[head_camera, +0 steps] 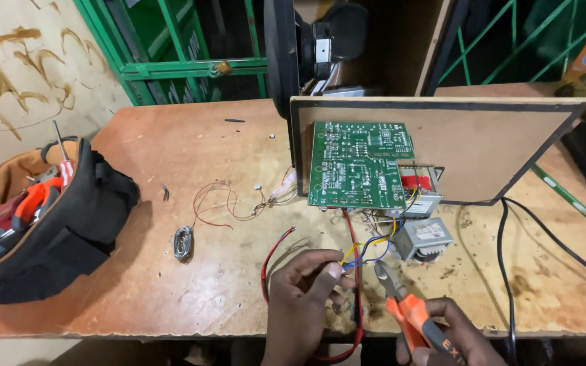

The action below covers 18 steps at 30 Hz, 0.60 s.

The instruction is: Soldering wire connections to a circuit board and trimming wires with cutters during an electronics repair.

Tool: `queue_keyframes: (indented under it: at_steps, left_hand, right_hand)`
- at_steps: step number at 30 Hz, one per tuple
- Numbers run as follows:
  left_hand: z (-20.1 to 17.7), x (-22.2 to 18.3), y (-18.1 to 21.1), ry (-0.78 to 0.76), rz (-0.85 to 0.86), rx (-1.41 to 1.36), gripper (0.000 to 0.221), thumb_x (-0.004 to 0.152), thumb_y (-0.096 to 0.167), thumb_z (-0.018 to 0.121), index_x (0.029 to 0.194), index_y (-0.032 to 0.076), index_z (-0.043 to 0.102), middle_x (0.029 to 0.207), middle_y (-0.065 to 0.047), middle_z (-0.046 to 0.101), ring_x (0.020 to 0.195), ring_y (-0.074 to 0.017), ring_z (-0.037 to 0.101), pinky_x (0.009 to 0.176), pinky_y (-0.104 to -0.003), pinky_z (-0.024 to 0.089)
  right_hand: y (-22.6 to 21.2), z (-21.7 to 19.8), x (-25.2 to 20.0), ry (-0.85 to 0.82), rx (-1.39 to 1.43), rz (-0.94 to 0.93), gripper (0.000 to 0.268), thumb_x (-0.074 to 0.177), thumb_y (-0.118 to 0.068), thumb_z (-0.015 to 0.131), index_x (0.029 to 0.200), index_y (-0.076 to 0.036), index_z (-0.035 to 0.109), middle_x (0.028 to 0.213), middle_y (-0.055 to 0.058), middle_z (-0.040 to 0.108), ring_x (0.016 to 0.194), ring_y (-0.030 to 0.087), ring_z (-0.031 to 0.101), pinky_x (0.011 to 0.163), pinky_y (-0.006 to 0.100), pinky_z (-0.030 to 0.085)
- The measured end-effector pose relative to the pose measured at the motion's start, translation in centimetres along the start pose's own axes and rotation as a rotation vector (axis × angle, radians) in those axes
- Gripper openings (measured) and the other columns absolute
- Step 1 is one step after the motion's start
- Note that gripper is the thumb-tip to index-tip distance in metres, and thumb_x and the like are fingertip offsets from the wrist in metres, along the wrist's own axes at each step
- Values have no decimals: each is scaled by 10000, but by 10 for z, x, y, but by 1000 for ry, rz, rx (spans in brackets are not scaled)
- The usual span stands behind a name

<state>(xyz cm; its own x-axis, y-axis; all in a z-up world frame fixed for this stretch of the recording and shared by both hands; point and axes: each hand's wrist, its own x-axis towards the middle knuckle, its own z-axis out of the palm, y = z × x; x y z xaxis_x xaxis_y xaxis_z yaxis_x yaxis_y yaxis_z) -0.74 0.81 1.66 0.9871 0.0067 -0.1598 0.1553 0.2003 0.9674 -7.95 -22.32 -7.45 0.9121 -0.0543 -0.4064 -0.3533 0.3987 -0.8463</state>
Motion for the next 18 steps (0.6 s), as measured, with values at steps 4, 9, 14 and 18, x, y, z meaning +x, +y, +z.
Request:
queue_keyframes:
  at_steps: [4, 9, 14, 18]
  left_hand:
    - [5, -15, 6, 7, 38, 106, 184, 850, 84, 710, 969, 62, 849, 822, -112, 882, 728, -177, 867, 561, -247, 599]
    - [7, -18, 1, 29, 148, 15, 226, 790, 87, 778, 967, 12, 896, 808, -149, 903, 725, -189, 873, 606, -284, 700]
    - [4, -10, -18, 52, 266, -23, 207, 724, 54, 850, 920, 13, 903, 797, -145, 900, 718, -178, 846, 635, -281, 680]
    - [6, -11, -20, 58, 310, -24, 162, 710, 67, 887, 868, 33, 907, 797, -118, 906, 704, -136, 822, 604, -263, 652]
  right_hand:
    - [12, -10, -4, -134, -16, -97, 196, 847, 107, 779, 895, 82, 591, 838, 377, 665, 526, 372, 437, 621, 458, 341]
    - [14, -3, -6, -105, -91, -195, 139, 861, 37, 757, 911, 85, 636, 737, 321, 669, 491, 327, 478, 540, 434, 356]
    - [18, -28, 18, -41, -348, -121, 358, 795, 8, 789, 1138, 2, 687, 879, 309, 848, 706, 340, 696, 722, 360, 474]
    - [3, -8, 1, -96, -186, -75, 234, 817, 210, 849, 843, 104, 642, 841, 382, 765, 607, 399, 550, 686, 446, 395]
